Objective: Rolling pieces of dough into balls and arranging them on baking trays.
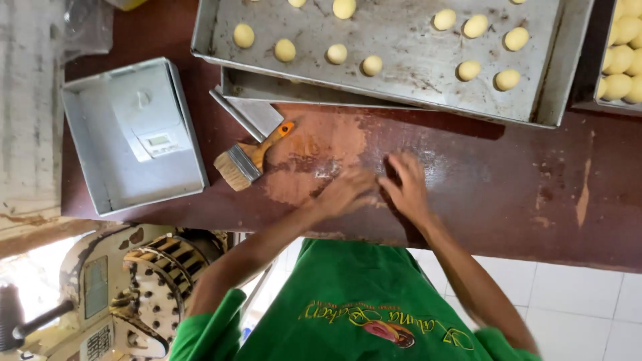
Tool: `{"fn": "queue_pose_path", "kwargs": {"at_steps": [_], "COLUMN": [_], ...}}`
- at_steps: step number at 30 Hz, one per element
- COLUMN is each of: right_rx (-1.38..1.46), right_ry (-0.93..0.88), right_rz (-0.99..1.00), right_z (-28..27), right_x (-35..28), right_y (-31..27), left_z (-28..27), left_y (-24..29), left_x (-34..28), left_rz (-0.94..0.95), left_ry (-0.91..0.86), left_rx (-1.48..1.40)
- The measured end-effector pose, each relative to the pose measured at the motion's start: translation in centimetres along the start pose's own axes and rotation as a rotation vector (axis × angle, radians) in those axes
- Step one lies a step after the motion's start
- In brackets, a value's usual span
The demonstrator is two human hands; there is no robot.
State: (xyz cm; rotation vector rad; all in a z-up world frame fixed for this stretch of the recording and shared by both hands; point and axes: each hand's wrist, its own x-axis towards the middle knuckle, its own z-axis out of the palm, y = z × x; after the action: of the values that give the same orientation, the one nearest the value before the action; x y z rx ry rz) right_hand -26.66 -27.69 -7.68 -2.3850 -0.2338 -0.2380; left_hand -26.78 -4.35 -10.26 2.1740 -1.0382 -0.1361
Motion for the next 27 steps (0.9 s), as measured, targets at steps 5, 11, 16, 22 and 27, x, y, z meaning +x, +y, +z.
{"fn": "queue_pose_path", "kwargs": {"at_steps": [5, 11, 16, 22, 27], "right_rx": [-0.069, -0.201, 0.23, -0.234, 0.177], "right_ry": [-0.201, 0.017, -0.171, 0.093, -0.131], "right_rz": [-0.087, -0.1, -0.034, -0.145, -0.049], "right_z": [-5.5, -2.2, -4.5, -2.4, -1.3], "right_x": [-4.9, 2.4, -4.2, 3.3, -3.2], "right_y": [8.9, 0.6, 4.1, 3.7, 3.9], "left_z": [-10.0, -5.1, -4.0, -5.4, -4.3], "left_y": [-2.1, 0.3, -3.8, -4.4, -2.3], "left_x": [-2.1, 3.3, -4.9, 2.9, -3.4], "left_rz": [-0.072, -0.358, 0.035, -0.202, 0.0], "left_ry": [-0.342, -0.263, 0.012, 0.019, -0.163], "left_rx": [0.13, 0.278, -0.024, 0.285, -0.029]}}
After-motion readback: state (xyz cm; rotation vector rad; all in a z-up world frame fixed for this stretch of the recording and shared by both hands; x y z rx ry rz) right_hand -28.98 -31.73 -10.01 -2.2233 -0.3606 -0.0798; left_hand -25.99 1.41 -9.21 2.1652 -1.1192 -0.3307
